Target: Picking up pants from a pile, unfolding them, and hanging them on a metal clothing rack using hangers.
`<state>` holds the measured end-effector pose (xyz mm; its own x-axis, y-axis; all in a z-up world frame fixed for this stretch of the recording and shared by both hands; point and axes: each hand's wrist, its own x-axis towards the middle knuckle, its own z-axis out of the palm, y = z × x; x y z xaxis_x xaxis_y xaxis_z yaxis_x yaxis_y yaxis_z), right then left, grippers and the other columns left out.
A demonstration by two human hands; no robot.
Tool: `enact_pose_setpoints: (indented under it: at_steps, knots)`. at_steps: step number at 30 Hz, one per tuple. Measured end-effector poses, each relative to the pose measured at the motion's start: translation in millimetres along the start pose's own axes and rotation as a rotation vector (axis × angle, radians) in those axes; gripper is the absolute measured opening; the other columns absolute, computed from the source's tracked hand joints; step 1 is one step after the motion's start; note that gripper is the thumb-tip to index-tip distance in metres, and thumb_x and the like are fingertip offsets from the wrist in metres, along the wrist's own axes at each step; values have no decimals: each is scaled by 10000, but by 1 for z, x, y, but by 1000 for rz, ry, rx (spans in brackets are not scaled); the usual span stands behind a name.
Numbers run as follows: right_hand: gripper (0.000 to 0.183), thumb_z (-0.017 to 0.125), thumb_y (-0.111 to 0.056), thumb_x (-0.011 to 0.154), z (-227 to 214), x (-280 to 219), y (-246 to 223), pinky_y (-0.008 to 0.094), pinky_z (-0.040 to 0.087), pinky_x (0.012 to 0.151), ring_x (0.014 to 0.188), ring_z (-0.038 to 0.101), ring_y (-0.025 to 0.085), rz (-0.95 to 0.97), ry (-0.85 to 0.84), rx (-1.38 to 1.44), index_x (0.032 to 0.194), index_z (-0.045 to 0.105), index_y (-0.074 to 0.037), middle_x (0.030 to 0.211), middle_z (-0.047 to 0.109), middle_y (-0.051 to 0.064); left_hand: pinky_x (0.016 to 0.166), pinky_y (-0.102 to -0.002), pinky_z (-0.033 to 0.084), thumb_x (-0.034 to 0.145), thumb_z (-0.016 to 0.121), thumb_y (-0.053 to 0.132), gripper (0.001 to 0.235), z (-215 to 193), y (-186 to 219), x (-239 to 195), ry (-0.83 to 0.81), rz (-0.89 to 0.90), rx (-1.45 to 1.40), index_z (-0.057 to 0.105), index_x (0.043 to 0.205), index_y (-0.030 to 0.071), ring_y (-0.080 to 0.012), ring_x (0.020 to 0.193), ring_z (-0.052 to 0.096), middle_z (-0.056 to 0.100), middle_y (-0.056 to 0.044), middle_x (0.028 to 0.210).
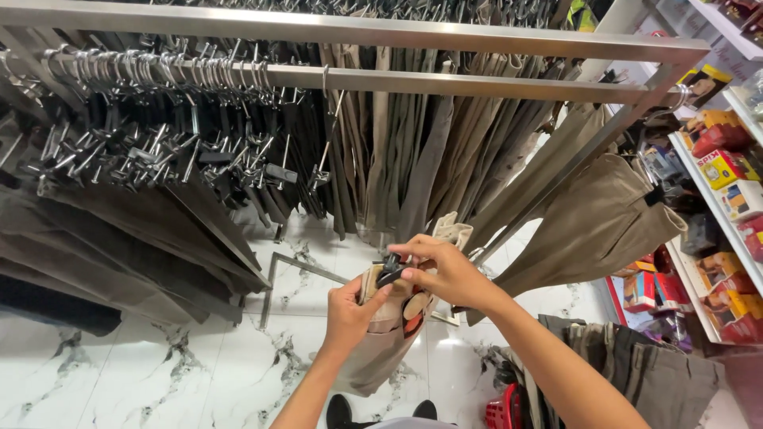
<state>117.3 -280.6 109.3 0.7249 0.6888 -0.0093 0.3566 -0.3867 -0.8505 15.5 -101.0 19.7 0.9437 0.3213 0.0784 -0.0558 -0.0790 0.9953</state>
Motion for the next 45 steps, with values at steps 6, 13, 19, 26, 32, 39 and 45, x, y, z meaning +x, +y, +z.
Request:
enact_pose_setpoints:
  at_steps: [6, 13, 19, 26, 32, 39, 45]
  knots:
    - [440, 798, -209, 874, 8, 2, 19, 255, 628, 784, 935, 647, 148, 33, 49, 74, 1275, 707, -51, 1089, 714, 75, 664, -341, 579, 822, 851, 300, 305, 2, -27, 9, -7, -45, 32, 815, 970, 36, -165, 783, 757, 818, -131, 782]
    - [452, 824, -133, 820, 8, 0, 13, 272, 643, 618, 843, 683, 156, 128, 176, 214, 1249, 715, -41, 1049, 756, 109, 874, -448, 598, 992, 655, 335, 381, 5, -11, 6, -81, -120, 146, 734, 1213, 35, -356, 1055, 736, 792, -191, 1058]
    - [328, 746, -129, 901, -15, -10, 11, 314, 639, 775, 833, 641, 131, 94, 351, 524, 1210, 727, -20, 896, 695, 45, 990, -578, 511, 1028, 564, 213, 404, -3, 19, -2, -163, -18, 98, 617, 1306, -75, -456, 1185, 646, 732, -296, 1175]
    - [345, 662, -84, 937, -38, -16, 45, 344, 648, 804, 874, 731, 256, 18, 407, 866, 1246, 622, 65, 1092, 690, 194, 940, -513, 524, 1035, 529, 213, 248, -8, -3, -2, -137, -6, 42, 569, 1236, 74, -297, 981, 683, 753, -170, 1027]
    - [342, 686, -34, 908, -44, -23, 29, 409, 622, 891, 921, 700, 212, -38, 463, 644, 1224, 628, 82, 1023, 685, 166, 836, -418, 523, 1059, 515, 270, 185, 3, 4, 2, -78, 1, 84, 601, 1082, 108, -218, 835, 609, 661, -106, 824]
    - [298, 794, -37, 839, -29, -25, 10, 360, 617, 875, 901, 750, 212, -93, 385, 218, 1121, 722, 24, 933, 754, 142, 758, -349, 526, 948, 710, 193, 181, 17, -5, 4, 91, 126, 56, 779, 1057, 66, -213, 804, 666, 686, -116, 832]
    - [251, 815, -65, 826, -20, -16, 23, 360, 630, 798, 801, 765, 234, -142, 334, 45, 1035, 720, 35, 807, 748, 168, 691, -329, 549, 894, 758, 158, 174, 19, 2, 3, 133, 200, 138, 828, 1034, 82, -246, 739, 719, 747, -86, 781]
